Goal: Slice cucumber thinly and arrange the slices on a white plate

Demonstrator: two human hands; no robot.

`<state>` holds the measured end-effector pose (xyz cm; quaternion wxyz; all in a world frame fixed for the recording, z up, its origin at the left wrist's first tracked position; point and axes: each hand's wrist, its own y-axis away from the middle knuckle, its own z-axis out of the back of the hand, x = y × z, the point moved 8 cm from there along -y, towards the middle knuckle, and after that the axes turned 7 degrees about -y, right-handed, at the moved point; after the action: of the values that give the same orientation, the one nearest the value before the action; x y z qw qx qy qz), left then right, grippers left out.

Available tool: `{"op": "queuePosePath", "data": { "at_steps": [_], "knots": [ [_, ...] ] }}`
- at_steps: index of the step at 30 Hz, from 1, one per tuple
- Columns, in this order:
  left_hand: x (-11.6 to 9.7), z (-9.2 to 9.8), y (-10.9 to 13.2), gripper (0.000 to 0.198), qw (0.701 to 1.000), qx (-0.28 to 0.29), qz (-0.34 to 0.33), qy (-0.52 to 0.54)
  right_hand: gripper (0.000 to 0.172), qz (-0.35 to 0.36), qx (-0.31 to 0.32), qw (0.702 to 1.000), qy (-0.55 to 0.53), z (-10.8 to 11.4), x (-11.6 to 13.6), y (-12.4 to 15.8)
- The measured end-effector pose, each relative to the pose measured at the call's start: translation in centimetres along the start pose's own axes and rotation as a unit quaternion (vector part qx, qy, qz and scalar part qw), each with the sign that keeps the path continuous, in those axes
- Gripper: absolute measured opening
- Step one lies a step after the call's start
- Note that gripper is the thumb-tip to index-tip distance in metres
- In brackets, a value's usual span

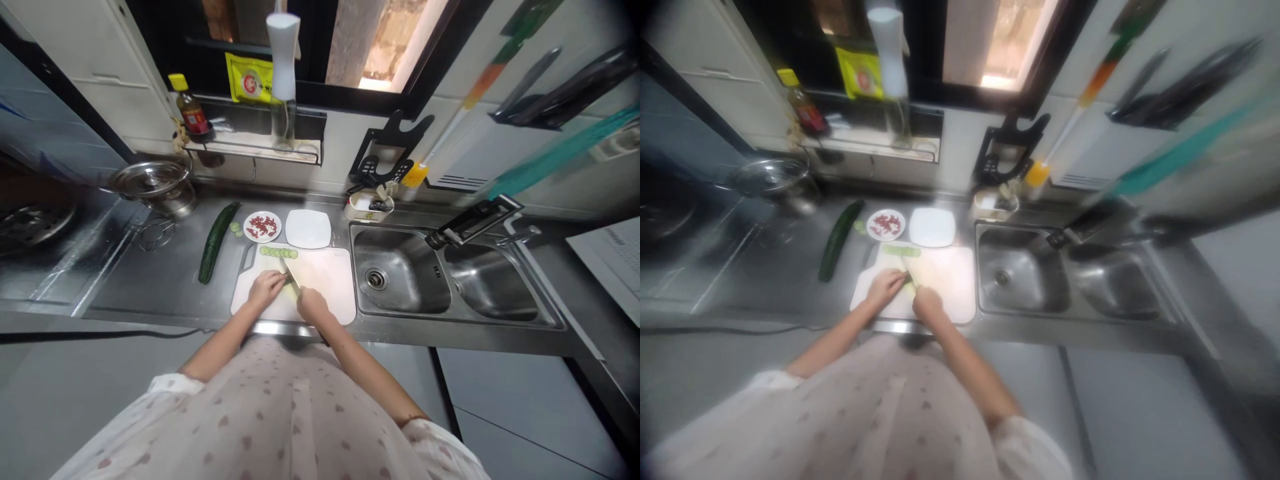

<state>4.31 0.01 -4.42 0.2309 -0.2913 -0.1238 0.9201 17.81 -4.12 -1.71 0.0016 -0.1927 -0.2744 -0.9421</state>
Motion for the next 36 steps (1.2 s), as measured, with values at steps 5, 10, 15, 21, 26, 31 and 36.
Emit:
{"op": "queuePosePath", "data": {
  "at_steps": [5, 10, 15, 21, 26, 31, 36],
  "knots": [
    [0.1, -0.2, 0.0, 0.024, 1.000, 0.001, 0.003, 0.000, 0.029, 0.000, 0.011, 1.000, 0.014, -0.4, -0.9, 1.3],
    [0.1, 0.0, 0.0, 0.023, 1.000, -0.001, 0.009, 0.000, 0.031, 0.001, 0.004, 1.000, 0.013, -0.4, -0.3, 0.3],
    [0.1, 0.0, 0.0, 0.023, 1.000, 0.003, 0.008, 0.002, 0.033, 0.010, -0.007, 1.000, 0.010, -0.2, 0.5, -0.8],
    [0.2, -0.2, 0.0, 0.023, 1.000, 0.004, 0.007, 0.000, 0.030, 0.007, -0.006, 1.000, 0.019, -0.6, -0.4, 0.2],
    [0.4, -0.4, 0.0, 0.023, 1.000, 0.004, 0.007, 0.003, 0.029, -0.002, 0.006, 1.000, 0.021, -1.1, -1.0, 0.6],
    [0.4, -0.2, 0.0, 0.024, 1.000, 0.003, 0.011, 0.001, 0.031, 0.002, -0.008, 1.000, 0.008, -0.8, -0.3, -0.4],
    [0.2, -0.2, 0.0, 0.024, 1.000, 0.003, 0.008, 0.003, 0.032, 0.000, -0.007, 1.000, 0.004, -0.6, 0.1, -0.9]
  ]
}}
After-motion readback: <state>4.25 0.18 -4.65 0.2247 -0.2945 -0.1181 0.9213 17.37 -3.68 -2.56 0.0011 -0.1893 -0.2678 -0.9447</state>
